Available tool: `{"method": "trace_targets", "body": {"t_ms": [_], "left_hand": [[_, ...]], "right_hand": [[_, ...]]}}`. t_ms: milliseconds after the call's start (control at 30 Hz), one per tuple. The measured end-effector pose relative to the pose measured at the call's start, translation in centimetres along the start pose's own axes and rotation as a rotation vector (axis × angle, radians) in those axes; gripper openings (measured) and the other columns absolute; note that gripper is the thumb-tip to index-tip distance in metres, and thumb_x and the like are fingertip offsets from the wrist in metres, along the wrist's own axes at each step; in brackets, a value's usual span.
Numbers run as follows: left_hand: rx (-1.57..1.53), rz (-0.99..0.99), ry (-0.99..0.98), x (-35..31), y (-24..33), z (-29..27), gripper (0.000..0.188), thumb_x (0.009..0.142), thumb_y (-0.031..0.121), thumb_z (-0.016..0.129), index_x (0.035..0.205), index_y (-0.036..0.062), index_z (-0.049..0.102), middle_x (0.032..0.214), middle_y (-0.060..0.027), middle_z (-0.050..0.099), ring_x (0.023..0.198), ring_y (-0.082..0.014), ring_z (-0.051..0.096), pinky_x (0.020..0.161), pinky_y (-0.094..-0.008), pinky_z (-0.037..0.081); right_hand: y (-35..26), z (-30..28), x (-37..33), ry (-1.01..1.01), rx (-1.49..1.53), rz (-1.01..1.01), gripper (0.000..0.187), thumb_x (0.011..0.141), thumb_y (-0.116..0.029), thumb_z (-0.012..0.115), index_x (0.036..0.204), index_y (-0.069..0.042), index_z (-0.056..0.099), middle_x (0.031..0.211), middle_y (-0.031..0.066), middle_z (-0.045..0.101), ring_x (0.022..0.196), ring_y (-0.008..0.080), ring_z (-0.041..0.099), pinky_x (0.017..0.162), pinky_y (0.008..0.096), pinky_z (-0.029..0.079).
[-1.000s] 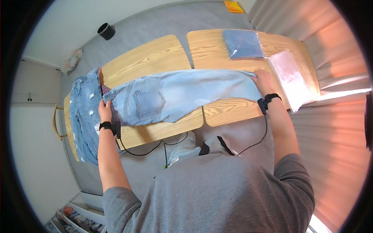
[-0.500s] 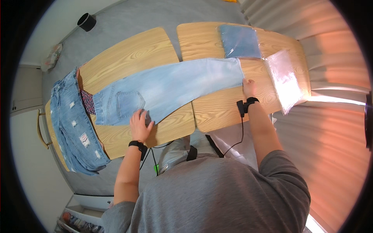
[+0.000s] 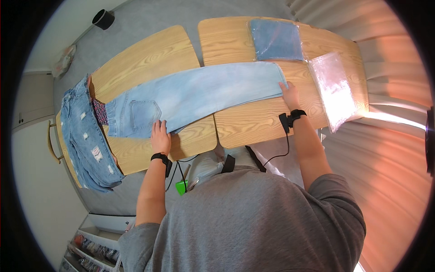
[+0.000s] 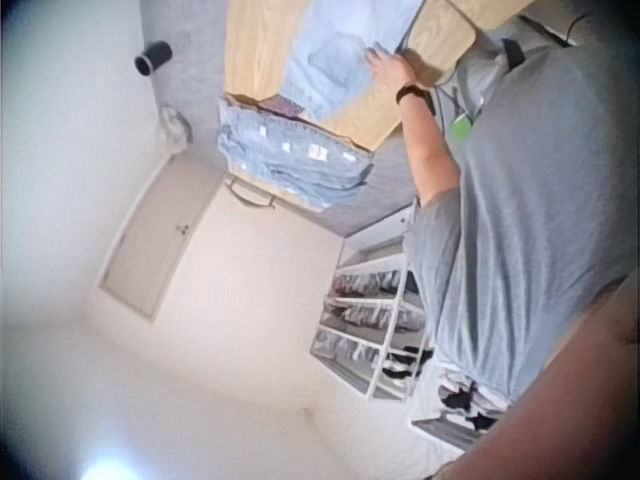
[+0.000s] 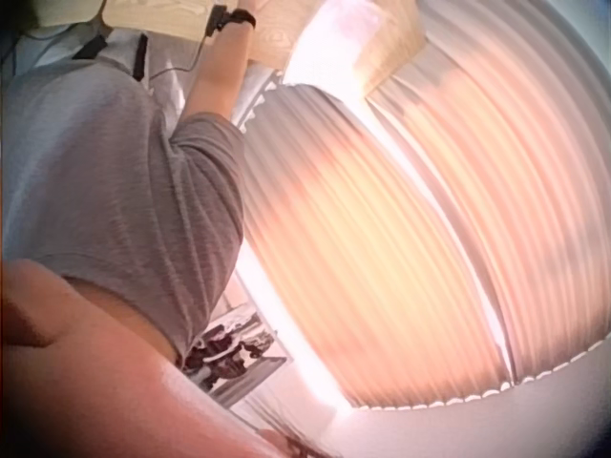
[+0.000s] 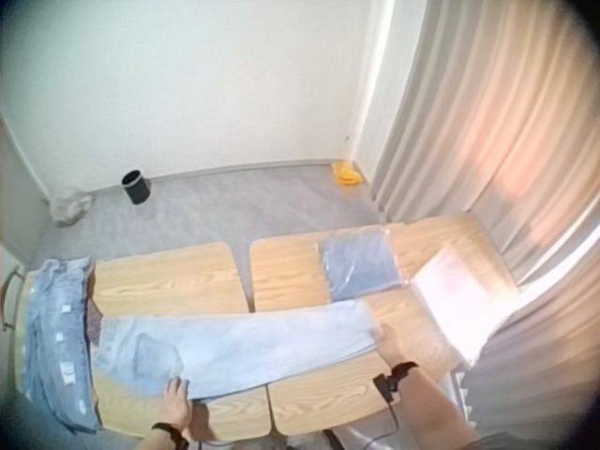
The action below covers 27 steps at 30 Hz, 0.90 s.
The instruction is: Fold pairs of blue jeans and place them into individual clear plastic packaging bags.
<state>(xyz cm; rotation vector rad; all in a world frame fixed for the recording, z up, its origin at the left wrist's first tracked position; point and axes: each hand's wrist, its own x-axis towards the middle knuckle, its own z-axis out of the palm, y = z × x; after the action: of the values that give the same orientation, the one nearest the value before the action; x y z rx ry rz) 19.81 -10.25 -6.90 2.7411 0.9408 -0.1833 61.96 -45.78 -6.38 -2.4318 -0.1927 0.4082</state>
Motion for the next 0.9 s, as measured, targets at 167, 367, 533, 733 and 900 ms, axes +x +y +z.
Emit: {"method": "trace_targets", "body": {"t_ms": [167, 367, 533, 733, 900], "left_hand": [[0.013, 0.198, -0.032, -0.9, 2.9, -0.6, 0.059, 0.078, 0.011, 0.066, 0.134, 0.0059, 0.045, 0.135, -0.0113, 0.051, 0.125, -0.0293, 0.047, 0.1, -0.0417, 0.042], [0.011, 0.042, -0.026, -2.0, 5.1, 0.4, 0.06, 0.077, 0.01, 0.066, 0.133, 0.0087, 0.045, 0.139, -0.012, 0.045, 0.13, -0.0304, 0.041, 0.102, -0.0466, 0.037], [0.003, 0.021, 0.008, -1.8, 3.8, 1.3, 0.06, 0.076, 0.009, 0.066, 0.133, 0.009, 0.045, 0.14, -0.013, 0.044, 0.128, -0.0318, 0.043, 0.102, -0.0463, 0.038], [-0.023, 0.067, 0.046, -2.1, 3.6, 1.4, 0.059, 0.075, 0.009, 0.067, 0.13, 0.0078, 0.048, 0.139, -0.015, 0.045, 0.124, -0.0347, 0.046, 0.1, -0.0448, 0.04], [-0.054, 0.09, 0.071, -2.0, 3.3, 1.0, 0.051, 0.077, 0.012, 0.064, 0.127, 0.0085, 0.051, 0.135, -0.0158, 0.048, 0.122, -0.0348, 0.048, 0.099, -0.0447, 0.042]], "right_hand": [[1.3, -2.7, -0.7, 0.232, -0.142, 0.003, 0.044, 0.088, -0.043, 0.061, 0.102, 0.0, 0.062, 0.089, 0.0245, 0.066, 0.087, 0.0405, 0.063, 0.073, 0.0464, 0.049], [5.5, 0.2, -0.3, 0.188, -0.203, -0.002, 0.042, 0.087, -0.04, 0.063, 0.099, 0.0, 0.061, 0.093, 0.0239, 0.065, 0.091, 0.0419, 0.061, 0.078, 0.0472, 0.047], [9.2, -0.2, 1.5, 0.044, 0.216, 0.15, 0.038, 0.088, -0.033, 0.065, 0.093, 0.004, 0.06, 0.078, 0.0162, 0.063, 0.076, 0.0265, 0.061, 0.07, 0.0375, 0.047], [8.8, 0.6, 0.7, 0.168, 0.19, 0.126, 0.024, 0.082, -0.02, 0.072, 0.09, -0.001, 0.059, 0.078, 0.0156, 0.061, 0.076, 0.0288, 0.06, 0.069, 0.0406, 0.047], [0.8, 2.0, -3.6, 0.406, -0.193, -0.281, 0.029, 0.076, -0.009, 0.068, 0.102, -0.003, 0.059, 0.099, 0.0183, 0.062, 0.089, 0.0353, 0.059, 0.081, 0.0444, 0.046]]}}
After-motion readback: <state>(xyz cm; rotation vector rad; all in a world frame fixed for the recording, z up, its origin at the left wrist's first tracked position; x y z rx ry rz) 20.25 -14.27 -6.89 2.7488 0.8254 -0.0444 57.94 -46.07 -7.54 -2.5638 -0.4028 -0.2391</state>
